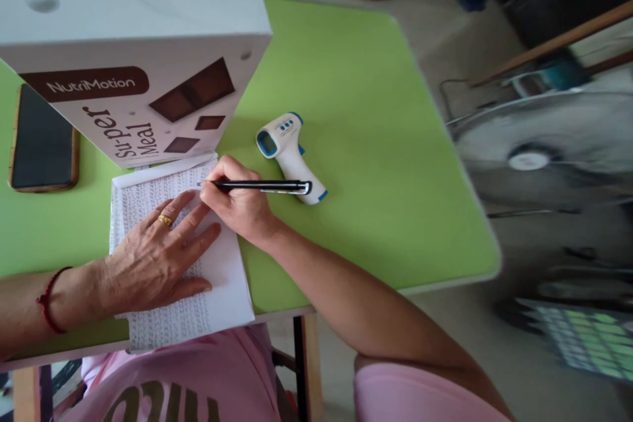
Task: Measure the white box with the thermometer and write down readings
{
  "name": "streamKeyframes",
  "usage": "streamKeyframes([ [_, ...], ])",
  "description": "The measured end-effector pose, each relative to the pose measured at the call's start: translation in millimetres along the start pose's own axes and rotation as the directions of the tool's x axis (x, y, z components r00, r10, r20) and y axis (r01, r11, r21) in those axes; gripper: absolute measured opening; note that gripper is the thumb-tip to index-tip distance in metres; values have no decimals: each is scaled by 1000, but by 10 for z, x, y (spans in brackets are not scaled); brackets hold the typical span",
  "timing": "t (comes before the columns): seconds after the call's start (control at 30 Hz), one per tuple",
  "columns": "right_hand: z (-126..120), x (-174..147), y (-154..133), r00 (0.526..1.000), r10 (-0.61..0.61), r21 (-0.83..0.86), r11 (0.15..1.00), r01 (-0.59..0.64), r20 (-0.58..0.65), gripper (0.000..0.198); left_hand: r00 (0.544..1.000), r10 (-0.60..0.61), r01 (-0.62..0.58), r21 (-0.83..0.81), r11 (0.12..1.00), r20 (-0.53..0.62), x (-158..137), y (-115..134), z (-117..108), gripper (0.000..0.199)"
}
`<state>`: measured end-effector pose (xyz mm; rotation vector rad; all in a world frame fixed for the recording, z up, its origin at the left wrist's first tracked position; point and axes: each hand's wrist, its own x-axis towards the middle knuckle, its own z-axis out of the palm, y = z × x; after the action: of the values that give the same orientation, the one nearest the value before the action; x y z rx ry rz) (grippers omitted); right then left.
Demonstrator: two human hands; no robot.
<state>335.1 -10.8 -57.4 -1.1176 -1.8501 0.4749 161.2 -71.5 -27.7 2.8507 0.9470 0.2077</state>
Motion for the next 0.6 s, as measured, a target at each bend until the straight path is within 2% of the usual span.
streamKeyframes([
  [0.1, 3, 1, 8, 1000, -1, 14, 1000, 1, -16, 15, 1000, 0, 0, 8, 1000, -7, -3, 4, 0, 69],
  [0.2, 10, 6, 28, 996, 14, 58, 998, -9, -83, 15, 1000, 10, -9, 15, 1000, -10, -10, -1, -2, 67],
  [0.37, -12, 16, 21, 983, 75, 138, 989, -52, -166, 8, 999, 13, -11, 43, 999, -46, -19, 5, -17, 56],
  [0.5, -104, 22, -33, 989, 56, 144, 989, -36, -135, 1, 999, 5, 0, 92, 996, -52, -22, 26, -25, 54],
  [0.6, -137, 28, -25, 986, 146, 230, 965, -123, -83, 2, 999, 3, 2, 107, 994, -49, -20, 26, -20, 57],
])
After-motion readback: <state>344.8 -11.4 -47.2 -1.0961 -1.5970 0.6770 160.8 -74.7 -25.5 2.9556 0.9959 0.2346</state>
